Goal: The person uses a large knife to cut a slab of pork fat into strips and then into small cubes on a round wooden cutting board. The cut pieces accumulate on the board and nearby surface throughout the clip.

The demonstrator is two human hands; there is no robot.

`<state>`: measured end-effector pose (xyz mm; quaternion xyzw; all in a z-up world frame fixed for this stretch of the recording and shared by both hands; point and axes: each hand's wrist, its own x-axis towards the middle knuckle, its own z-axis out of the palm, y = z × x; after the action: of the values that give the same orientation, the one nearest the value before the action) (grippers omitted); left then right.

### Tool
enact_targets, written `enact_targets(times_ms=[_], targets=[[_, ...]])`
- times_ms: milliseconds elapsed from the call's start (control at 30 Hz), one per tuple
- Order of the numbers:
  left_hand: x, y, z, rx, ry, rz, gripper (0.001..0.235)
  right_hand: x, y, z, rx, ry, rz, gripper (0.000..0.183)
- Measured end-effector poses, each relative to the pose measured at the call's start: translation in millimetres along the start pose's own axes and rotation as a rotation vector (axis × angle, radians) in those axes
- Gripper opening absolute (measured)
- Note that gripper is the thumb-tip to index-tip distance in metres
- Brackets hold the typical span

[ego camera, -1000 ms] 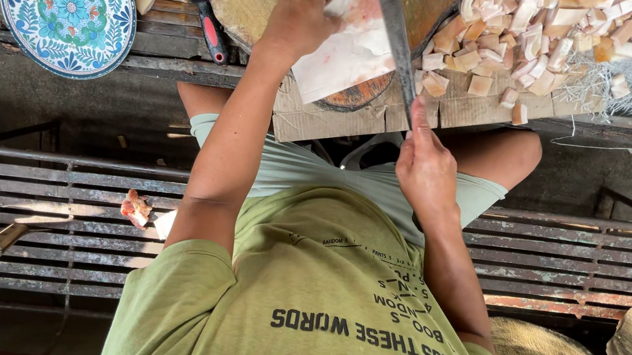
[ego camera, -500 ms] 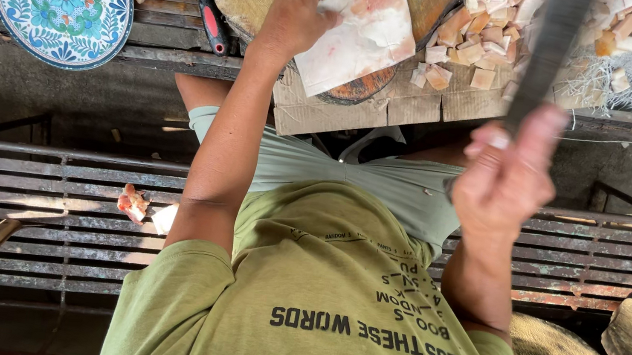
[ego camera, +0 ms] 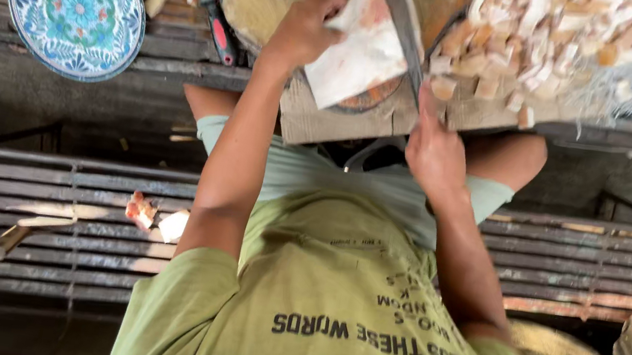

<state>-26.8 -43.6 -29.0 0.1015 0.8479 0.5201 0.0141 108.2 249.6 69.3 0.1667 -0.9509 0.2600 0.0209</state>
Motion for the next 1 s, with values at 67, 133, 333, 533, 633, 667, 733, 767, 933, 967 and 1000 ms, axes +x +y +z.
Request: enact_targets(times_ms=[67, 133, 333, 533, 633, 667, 733, 767, 933, 967, 1000], targets=[[10.1, -6.3, 12.2, -0.179, -0.051, 0.040, 0.045, 12.5, 4.4, 6.6, 0.103, 0.027, -0.058, 0.064], [42.0, -6.7, 8.8, 0.084, -0.021, 0.117, 0.042, 34.1, 8.6, 8.1, 0.103, 0.011, -0.077, 0.066], [50.4, 10.7, 13.2, 0.187, -0.121, -0.035, 0.033, 39.7, 7.0, 7.6, 0.073, -0.044, -0.053, 0.069], [4.6, 34.2, 25.5, 0.147, -0.169, 0.212, 0.026, 62.6, 8.9, 8.6, 0.139, -0.064, -0.075, 0.071], [9.2, 21.7, -3.4, 0.109, -0.063, 0.109, 0.025, 65.4, 10.4, 4.7, 0.127, -0.087, -0.044, 0.072], [9.8, 16.7, -11.5, 0.107, -0.021, 0.036, 0.025, 63.4, 9.2, 3.8, 0.116, -0.089, -0.045, 0.072], [11.5, 10.4, -23.5, 0.083, -0.100, -0.132, 0.029, 55.9, 4.7, 2.6, 0.120, -0.060, -0.076, 0.070], [15.7, 9.5, -30.3, 0.074, -0.138, -0.208, 0.031, 55.3, 2.0, -0.6, 0.121, -0.037, -0.094, 0.068], [18.7, 14.0, -30.6, 0.097, -0.120, -0.137, 0.034, 19.0, -12.7, -21.4, 0.145, 0.043, 0.025, 0.065], [16.8, 13.7, -29.6, 0.070, -0.132, -0.164, 0.033, 8.1, -14.4, -24.1, 0.139, 0.057, 0.088, 0.062], [13.4, 13.6, -27.8, 0.081, -0.124, -0.142, 0.032, -2.6, -16.2, -26.0, 0.173, 0.124, 0.047, 0.062]])
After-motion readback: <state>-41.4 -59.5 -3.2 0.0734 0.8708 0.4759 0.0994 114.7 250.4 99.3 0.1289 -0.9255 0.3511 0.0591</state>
